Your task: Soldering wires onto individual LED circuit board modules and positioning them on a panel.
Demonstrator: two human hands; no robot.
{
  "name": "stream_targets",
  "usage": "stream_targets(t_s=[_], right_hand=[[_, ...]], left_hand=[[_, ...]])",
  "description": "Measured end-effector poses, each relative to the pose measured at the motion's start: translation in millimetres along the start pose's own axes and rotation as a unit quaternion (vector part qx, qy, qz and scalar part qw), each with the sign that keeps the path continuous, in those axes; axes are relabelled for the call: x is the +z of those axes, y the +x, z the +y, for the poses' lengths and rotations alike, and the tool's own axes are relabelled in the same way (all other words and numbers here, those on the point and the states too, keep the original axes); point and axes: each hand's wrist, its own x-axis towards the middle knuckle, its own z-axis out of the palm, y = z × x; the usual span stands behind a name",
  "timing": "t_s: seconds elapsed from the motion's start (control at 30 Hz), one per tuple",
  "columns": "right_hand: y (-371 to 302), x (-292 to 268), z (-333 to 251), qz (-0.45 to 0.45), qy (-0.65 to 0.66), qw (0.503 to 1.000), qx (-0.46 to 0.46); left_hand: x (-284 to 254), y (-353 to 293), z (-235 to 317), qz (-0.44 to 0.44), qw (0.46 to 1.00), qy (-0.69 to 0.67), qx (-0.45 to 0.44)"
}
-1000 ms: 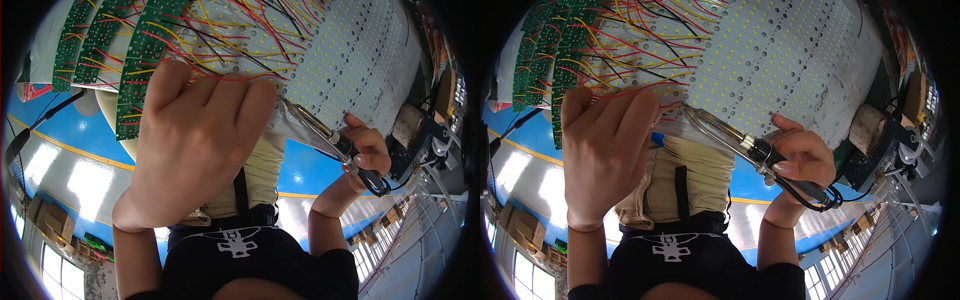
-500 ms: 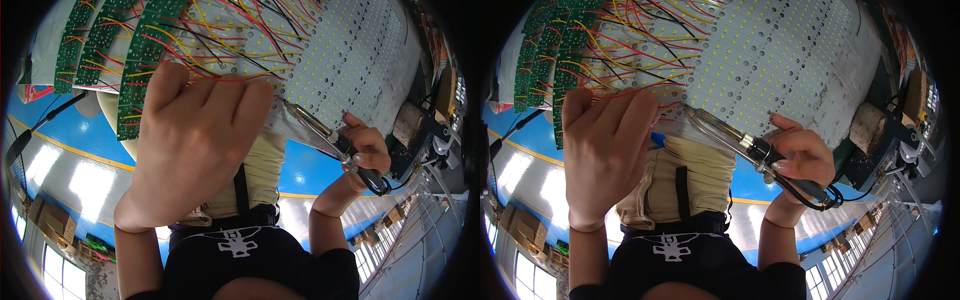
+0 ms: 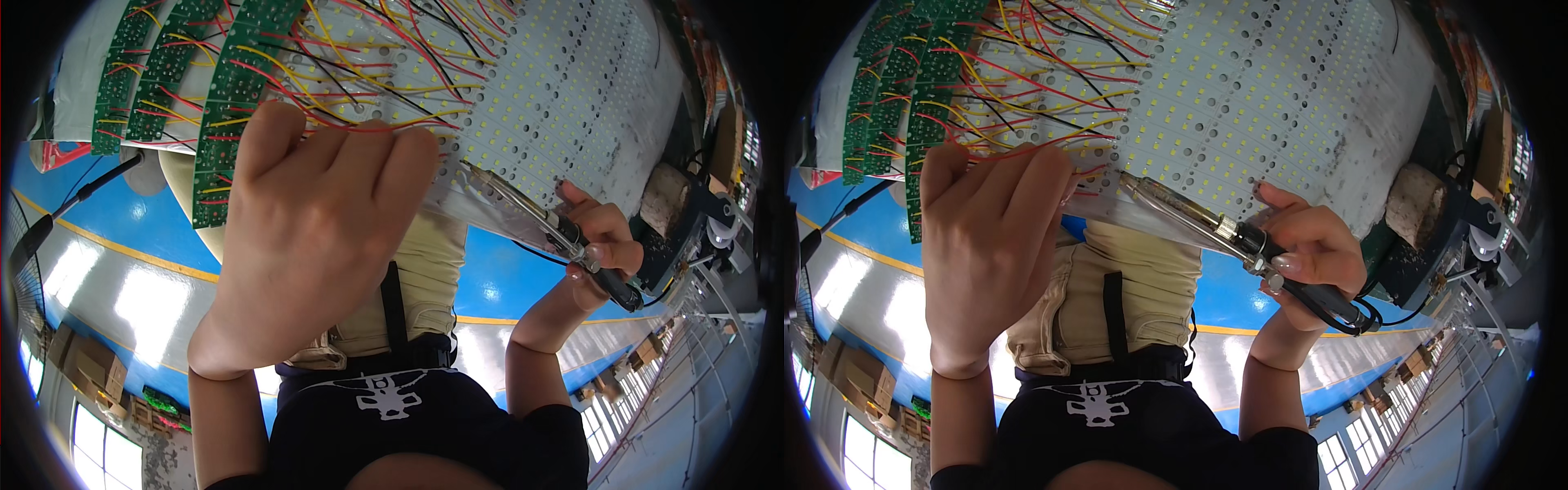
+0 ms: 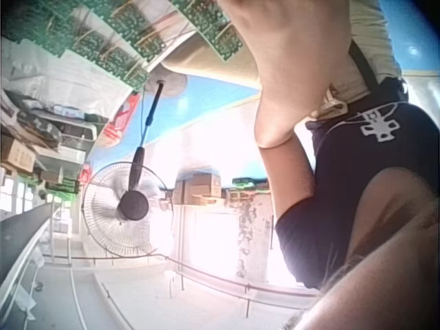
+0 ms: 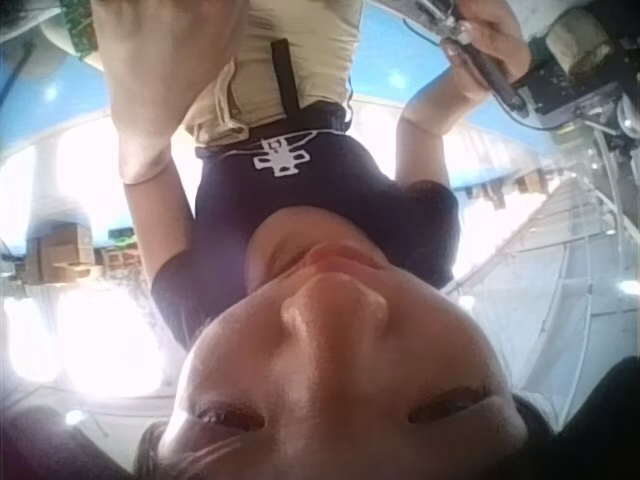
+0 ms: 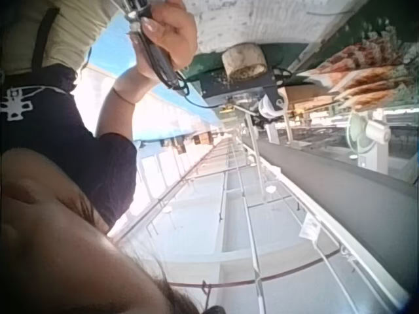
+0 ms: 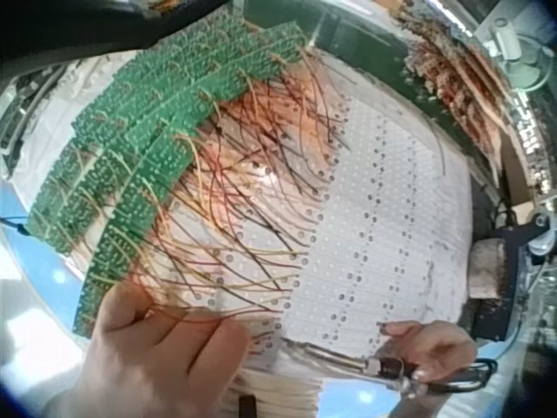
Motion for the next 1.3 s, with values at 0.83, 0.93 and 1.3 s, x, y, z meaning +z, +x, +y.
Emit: stream_targets(t_s=[0.83, 0.93, 1.3], right_hand=[[-120.3, -58.5, -26.1, 0.547, -0.298, 0.780, -0.067], [-113.9, -50.2, -33.7, 0.539, -0.326, 0.775, -0.053], [-39.5, 11.0, -29.9, 0.210, 0.101, 0.972, 0.002]], left_hand=[[-12.6, 12.3, 11.6, -0.030, 0.999, -0.030, 0.009], [-9.8, 9.5, 10.8, -0.015, 0.998, -0.057, -0.003], [0.5, 4.4, 3.7, 0.025, 0.999, -0.017, 0.011]])
